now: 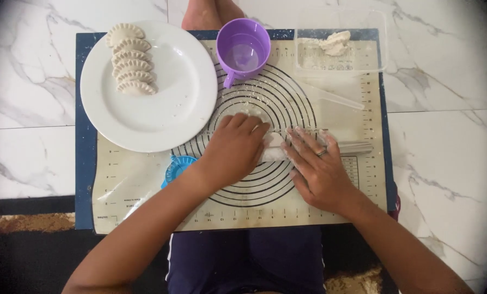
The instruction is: Preparing and molding dumplings from dough using a plastic mold on a silicone mat.
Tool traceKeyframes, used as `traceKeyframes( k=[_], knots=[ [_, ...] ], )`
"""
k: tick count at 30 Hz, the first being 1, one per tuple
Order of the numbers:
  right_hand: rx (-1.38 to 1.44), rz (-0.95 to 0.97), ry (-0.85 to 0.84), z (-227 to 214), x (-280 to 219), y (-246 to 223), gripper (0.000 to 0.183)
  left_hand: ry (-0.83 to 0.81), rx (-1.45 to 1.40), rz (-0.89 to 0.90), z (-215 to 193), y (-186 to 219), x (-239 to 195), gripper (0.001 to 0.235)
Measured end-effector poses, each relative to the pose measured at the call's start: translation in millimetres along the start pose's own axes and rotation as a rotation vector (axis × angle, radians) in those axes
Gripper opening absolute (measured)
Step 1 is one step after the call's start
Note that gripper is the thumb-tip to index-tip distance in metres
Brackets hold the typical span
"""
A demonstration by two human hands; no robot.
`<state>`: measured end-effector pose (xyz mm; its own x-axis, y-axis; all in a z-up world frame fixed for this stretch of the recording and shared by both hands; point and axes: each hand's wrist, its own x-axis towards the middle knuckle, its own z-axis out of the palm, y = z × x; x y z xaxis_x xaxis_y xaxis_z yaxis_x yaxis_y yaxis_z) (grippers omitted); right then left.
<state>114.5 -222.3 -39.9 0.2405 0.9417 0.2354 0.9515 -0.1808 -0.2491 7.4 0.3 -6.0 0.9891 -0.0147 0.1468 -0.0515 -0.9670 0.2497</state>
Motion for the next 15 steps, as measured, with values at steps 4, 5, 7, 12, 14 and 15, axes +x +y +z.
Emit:
traceKeyframes(
  k=[4,5,7,12,14,15],
  knots=[
    [-0.021,0.012,0.138,22.8,-14.8,4.3,0.039,-0.08,0.04,-0.011,12.4,0.0,23.8,0.027],
    [-0.003,0.021,0.157,26.6,-18.0,5.4,0.036,-0.12,0.032,-0.002,12.0,-1.3,29.2,0.029],
    [0.017,0.028,0.175,24.0,-18.2,3.4,0.033,-0.16,0.025,0.003,10.7,-4.8,34.9,0.032],
    [0.12,-0.095,0.199,2.5,-14.5,-1.5,0.033,-0.146,-0.347,0.07,-25.1,-2.7,30.9,0.031],
    [0.16,-0.115,0.161,-14.2,-8.3,-2.5,0.033,-0.099,-0.362,0.114,-48.7,-7.0,23.0,0.031],
    [0.199,-0.136,0.123,-22.7,-5.1,-3.1,0.032,-0.05,-0.376,0.158,-60.6,-9.3,19.0,0.033]
  ],
)
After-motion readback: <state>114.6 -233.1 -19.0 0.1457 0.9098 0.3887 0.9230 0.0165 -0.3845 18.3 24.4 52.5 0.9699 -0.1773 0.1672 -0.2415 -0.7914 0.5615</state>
